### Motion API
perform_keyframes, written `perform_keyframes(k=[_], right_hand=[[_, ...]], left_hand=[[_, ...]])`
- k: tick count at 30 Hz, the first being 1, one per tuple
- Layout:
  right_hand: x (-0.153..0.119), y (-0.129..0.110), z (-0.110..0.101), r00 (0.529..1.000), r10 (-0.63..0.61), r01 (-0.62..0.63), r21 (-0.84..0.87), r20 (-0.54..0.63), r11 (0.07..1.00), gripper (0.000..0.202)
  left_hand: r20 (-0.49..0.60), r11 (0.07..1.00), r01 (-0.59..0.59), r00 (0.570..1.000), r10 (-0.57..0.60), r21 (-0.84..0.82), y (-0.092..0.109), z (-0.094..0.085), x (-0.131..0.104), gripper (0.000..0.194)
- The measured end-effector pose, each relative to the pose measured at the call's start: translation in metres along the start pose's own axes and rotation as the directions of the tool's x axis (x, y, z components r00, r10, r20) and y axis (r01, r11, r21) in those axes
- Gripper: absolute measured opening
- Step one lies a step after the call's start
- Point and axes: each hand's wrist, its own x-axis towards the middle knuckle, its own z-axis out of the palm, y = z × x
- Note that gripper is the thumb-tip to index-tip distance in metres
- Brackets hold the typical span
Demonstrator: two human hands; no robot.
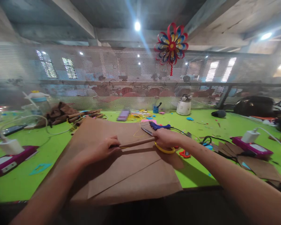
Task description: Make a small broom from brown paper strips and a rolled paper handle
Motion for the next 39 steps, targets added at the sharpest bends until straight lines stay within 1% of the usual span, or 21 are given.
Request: perform_keyframes(k=[4, 7, 9, 11, 12, 14, 17, 19, 20, 21, 22, 25, 29, 31, 33, 34, 36, 37, 38, 39], right_hand=[[-0.013, 0.009, 0.007, 1.000, -0.003, 0.003, 0.008, -0.006, 1.000, 0.021], [-0.019, 0.016, 0.010, 0.999, -0.039, 0.040, 0.057, -0.019, 0.998, 0.024], [-0.022, 0.022, 0.012, 0.997, -0.063, 0.067, 0.139, -0.033, 0.988, 0.026], [-0.024, 0.028, 0.012, 0.998, -0.056, 0.058, 0.276, -0.013, 0.959, 0.028], [-0.025, 0.030, 0.012, 0.999, -0.042, 0.034, 0.363, 0.015, 0.931, 0.029], [-0.028, 0.035, 0.012, 0.997, -0.013, -0.028, 0.546, 0.071, 0.837, 0.031], [-0.033, 0.039, 0.011, 0.997, 0.014, -0.065, 0.774, 0.072, 0.630, 0.034], [-0.037, 0.039, 0.012, 0.998, 0.039, -0.062, 0.868, 0.049, 0.492, 0.036], [-0.038, 0.038, 0.014, 0.997, 0.058, -0.064, 0.894, 0.043, 0.444, 0.037], [-0.039, 0.036, 0.016, 0.995, 0.087, -0.071, 0.900, 0.037, 0.429, 0.038], [-0.039, 0.035, 0.019, 0.992, 0.126, -0.083, 0.892, 0.030, 0.444, 0.037], [-0.036, 0.032, 0.029, 0.966, 0.260, -0.141, 0.815, -0.013, 0.562, 0.032], [-0.028, 0.036, 0.036, 0.919, 0.389, -0.226, 0.722, -0.064, 0.654, 0.031], [-0.026, 0.038, 0.034, 0.892, 0.436, -0.253, 0.662, -0.123, 0.705, 0.030], [-0.027, 0.035, 0.032, 0.858, 0.469, -0.264, 0.601, -0.211, 0.754, 0.029], [-0.029, 0.030, 0.032, 0.833, 0.483, -0.267, 0.567, -0.270, 0.779, 0.029], [-0.035, 0.013, 0.034, 0.778, 0.471, -0.247, 0.487, -0.416, 0.838, 0.027], [-0.038, 0.001, 0.036, 0.748, 0.423, -0.214, 0.417, -0.511, 0.883, 0.026], [-0.041, -0.014, 0.038, 0.740, 0.334, -0.140, 0.352, -0.584, 0.925, 0.023], [-0.044, -0.030, 0.040, 0.751, 0.236, -0.044, 0.311, -0.616, 0.949, 0.022]], left_hand=[[0.012, 0.999, -0.006, 1.000, 0.006, 0.042, 0.000, 0.002, 0.002, 0.027], [0.027, 0.999, -0.032, 0.999, 0.033, -0.020, -0.002, 0.007, 0.003, 0.026], [0.025, 0.994, -0.058, 0.998, 0.060, -0.093, -0.005, 0.010, 0.004, 0.027], [0.017, 0.986, -0.067, 0.997, 0.071, -0.153, -0.008, 0.010, 0.003, 0.029], [0.014, 0.982, -0.062, 0.998, 0.065, -0.178, -0.009, 0.010, 0.003, 0.029], [0.017, 0.975, -0.038, 0.999, 0.043, -0.220, -0.010, 0.008, 0.002, 0.029], [0.014, 0.967, 0.007, 1.000, -0.004, -0.257, -0.010, 0.006, 0.001, 0.028], [0.007, 0.964, 0.027, 1.000, -0.026, -0.265, -0.010, 0.007, 0.001, 0.027], [0.003, 0.964, 0.035, 0.999, -0.035, -0.263, -0.010, 0.007, 0.001, 0.027], [0.002, 0.966, 0.040, 0.999, -0.041, -0.257, -0.010, 0.008, 0.001, 0.028], [0.003, 0.968, 0.045, 0.999, -0.046, -0.246, -0.009, 0.008, 0.001, 0.028], [0.016, 0.974, 0.054, 0.999, -0.052, -0.218, -0.005, 0.007, -0.002, 0.031], [0.012, 0.961, 0.013, 1.000, -0.010, -0.276, 0.001, 0.002, -0.008, 0.034], [0.014, 0.949, 0.024, 1.000, -0.021, -0.313, 0.003, 0.001, -0.009, 0.034], [0.026, 0.946, 0.061, 0.998, -0.056, -0.317, 0.002, 0.002, -0.009, 0.035], [0.030, 0.949, 0.081, 0.997, -0.075, -0.305, 0.001, 0.004, -0.008, 0.035], [0.035, 0.958, 0.118, 0.993, -0.113, -0.262, -0.002, 0.008, -0.005, 0.037], [0.032, 0.962, 0.130, 0.991, -0.126, -0.240, -0.003, 0.011, -0.004, 0.037], [0.025, 0.966, 0.134, 0.991, -0.132, -0.222, -0.004, 0.013, -0.003, 0.037], [0.016, 0.969, 0.129, 0.992, -0.129, -0.212, -0.004, 0.014, -0.002, 0.037]])
